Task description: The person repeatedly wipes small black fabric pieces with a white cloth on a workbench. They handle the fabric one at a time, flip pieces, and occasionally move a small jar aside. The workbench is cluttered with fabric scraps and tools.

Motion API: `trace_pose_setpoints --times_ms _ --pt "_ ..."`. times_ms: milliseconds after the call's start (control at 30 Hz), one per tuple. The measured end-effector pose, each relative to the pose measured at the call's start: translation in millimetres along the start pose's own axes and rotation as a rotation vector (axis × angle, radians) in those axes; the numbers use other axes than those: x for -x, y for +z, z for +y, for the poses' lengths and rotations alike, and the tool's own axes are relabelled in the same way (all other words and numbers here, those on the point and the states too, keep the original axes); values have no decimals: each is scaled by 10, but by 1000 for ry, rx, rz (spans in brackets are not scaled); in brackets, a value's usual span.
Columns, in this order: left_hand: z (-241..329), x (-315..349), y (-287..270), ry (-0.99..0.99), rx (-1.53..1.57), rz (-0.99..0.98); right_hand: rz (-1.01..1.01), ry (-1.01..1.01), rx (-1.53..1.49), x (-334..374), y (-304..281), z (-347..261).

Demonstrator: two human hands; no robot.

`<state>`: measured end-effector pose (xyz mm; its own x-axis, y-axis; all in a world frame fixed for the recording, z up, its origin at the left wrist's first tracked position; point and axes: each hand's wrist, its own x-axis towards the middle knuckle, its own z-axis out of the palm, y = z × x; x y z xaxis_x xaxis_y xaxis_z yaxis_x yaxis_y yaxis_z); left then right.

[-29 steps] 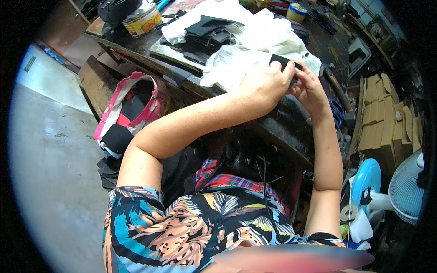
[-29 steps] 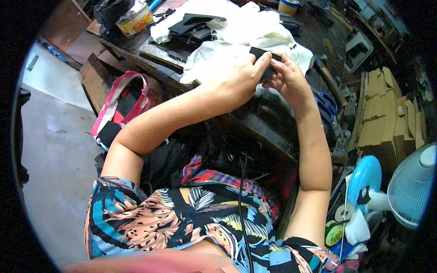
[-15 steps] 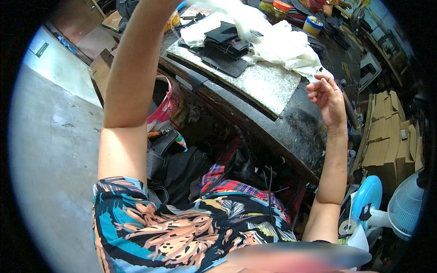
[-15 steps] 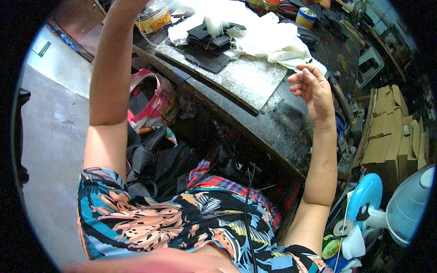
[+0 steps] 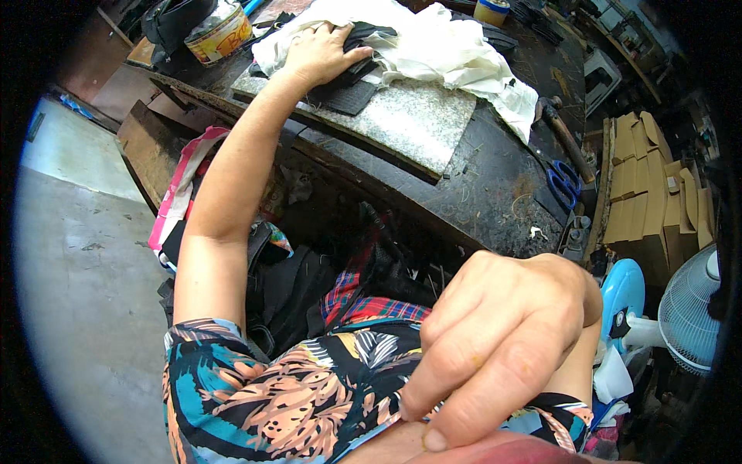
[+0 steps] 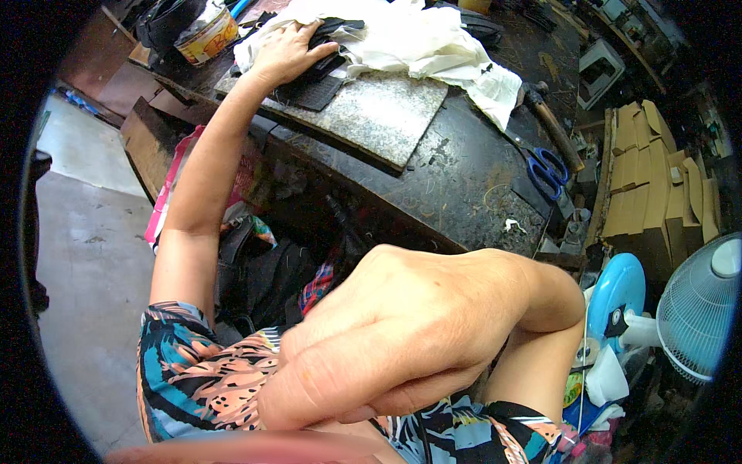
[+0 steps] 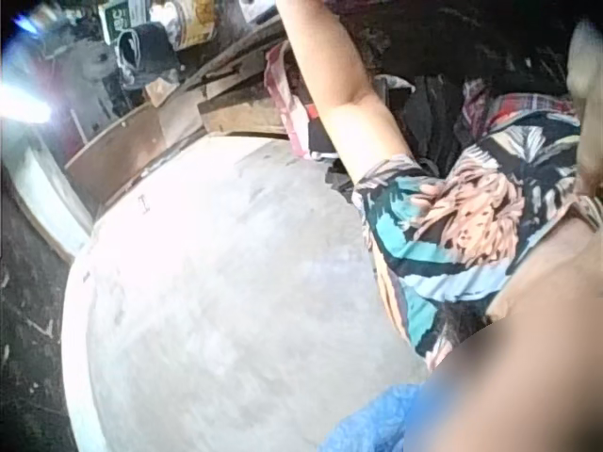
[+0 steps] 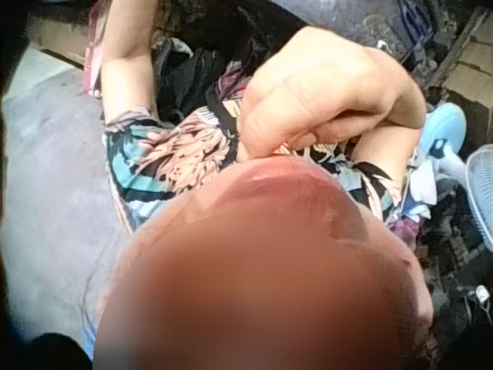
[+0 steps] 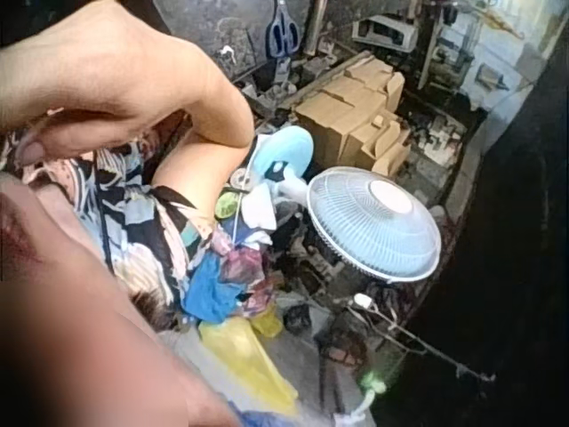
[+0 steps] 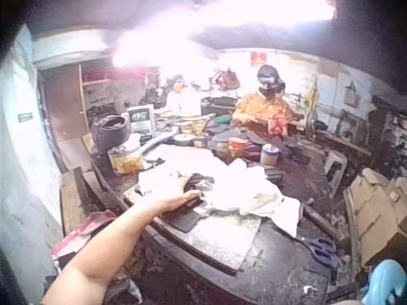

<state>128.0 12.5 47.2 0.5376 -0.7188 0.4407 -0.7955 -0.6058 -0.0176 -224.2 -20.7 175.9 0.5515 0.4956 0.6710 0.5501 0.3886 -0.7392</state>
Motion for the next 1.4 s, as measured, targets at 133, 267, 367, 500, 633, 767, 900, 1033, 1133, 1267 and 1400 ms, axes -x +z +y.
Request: trace_pose_setpoints --times_ms 133,267,367,500,633,767,900,1033,1133,1267,1400 --pt "-170 -319 -91 -184 432 82 -37 -114 199 135 -137 -47" --pt "-295 -428 -263 -159 75 371 -139 14 239 430 -628 -181" --pt "-147 -515 -636 -120 -180 612 304 497 917 696 -1178 -175" --pt "829 -471 -596 87 168 -79 437 626 1982 897 -1937 539" --pt "1111 16 19 360 135 -154 415 691 1810 1153 -2037 923" --pt "723 69 336 367 235 35 386 770 1815 1236 -1988 851" --pt "743 -2 184 481 183 129 622 830 1641 1183 -1991 747" --pt "937 140 -130 612 351 137 627 606 1271 1197 -2007 635" --pt "1059 329 -261 662 611 -182 792 516 1109 1208 -2041 629" --pt "1017 427 -241 664 539 -111 582 717 1037 1214 -2028 751" --pt "766 333 -22 309 108 -80 320 752 1528 1306 -1948 797"
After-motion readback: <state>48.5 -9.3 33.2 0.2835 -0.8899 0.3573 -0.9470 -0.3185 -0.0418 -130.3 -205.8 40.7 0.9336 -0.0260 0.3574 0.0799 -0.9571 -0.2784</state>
